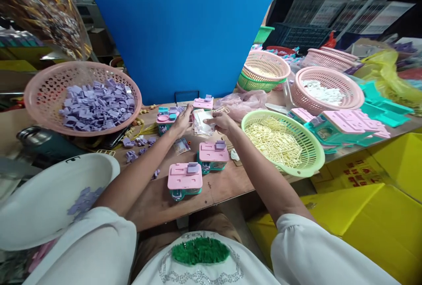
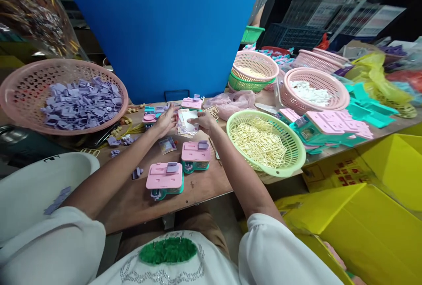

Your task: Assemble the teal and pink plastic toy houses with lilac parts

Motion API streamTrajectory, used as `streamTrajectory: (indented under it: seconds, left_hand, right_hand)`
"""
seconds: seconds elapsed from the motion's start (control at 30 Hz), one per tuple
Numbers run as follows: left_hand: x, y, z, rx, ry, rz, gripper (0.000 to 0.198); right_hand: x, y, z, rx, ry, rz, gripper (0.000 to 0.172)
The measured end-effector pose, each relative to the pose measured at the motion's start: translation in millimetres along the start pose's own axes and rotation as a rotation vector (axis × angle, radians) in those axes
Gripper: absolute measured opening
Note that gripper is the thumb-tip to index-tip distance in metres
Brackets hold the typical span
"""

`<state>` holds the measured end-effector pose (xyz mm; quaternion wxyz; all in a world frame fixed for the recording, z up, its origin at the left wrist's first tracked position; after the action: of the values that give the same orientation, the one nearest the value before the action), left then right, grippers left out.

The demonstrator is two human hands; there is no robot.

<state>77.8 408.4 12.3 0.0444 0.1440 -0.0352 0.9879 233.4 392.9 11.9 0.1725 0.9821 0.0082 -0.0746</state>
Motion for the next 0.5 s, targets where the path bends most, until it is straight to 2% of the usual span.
streamTrajectory:
  seconds: [0.1,0.2,0.33,0.5]
  left_hand:
    - [10.4,30.1,-26.5,0.055,-0.349,-0.117,0.037]
    - [15.1,58.6,-45.2,0.094,-0.538,-0.145,0.015]
    - [14.5,80.9,-43.0,0.075,-0.689,-0.121,0.015]
    - [18.8,82.7,-38.5,0.006,-0.711,-0.052,0.023]
  right_hand:
    - [16.1,0.9,2.9,0.022,-0.064,0.062,0.035]
    - [23.1,8.0,-0.7,0.056,-0.111,0.103,0.034]
    - [21.1,30.9,-15.3,0.137,-0.140,0.089,0.039]
    - [24.7,48.7,-29.0,0.256,-0.158,0.024,0.048]
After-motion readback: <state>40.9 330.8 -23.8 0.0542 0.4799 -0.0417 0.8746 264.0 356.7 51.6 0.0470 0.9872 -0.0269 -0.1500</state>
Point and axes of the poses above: each hand's wrist, its own y-axis away from the middle knuckle, its own x-axis out of the back of the hand, z = x × y, the point moved 8 cm from there along -y, towards the middle knuckle, and after that the axes turned 4 degrees about z, right-handed, at the moved point
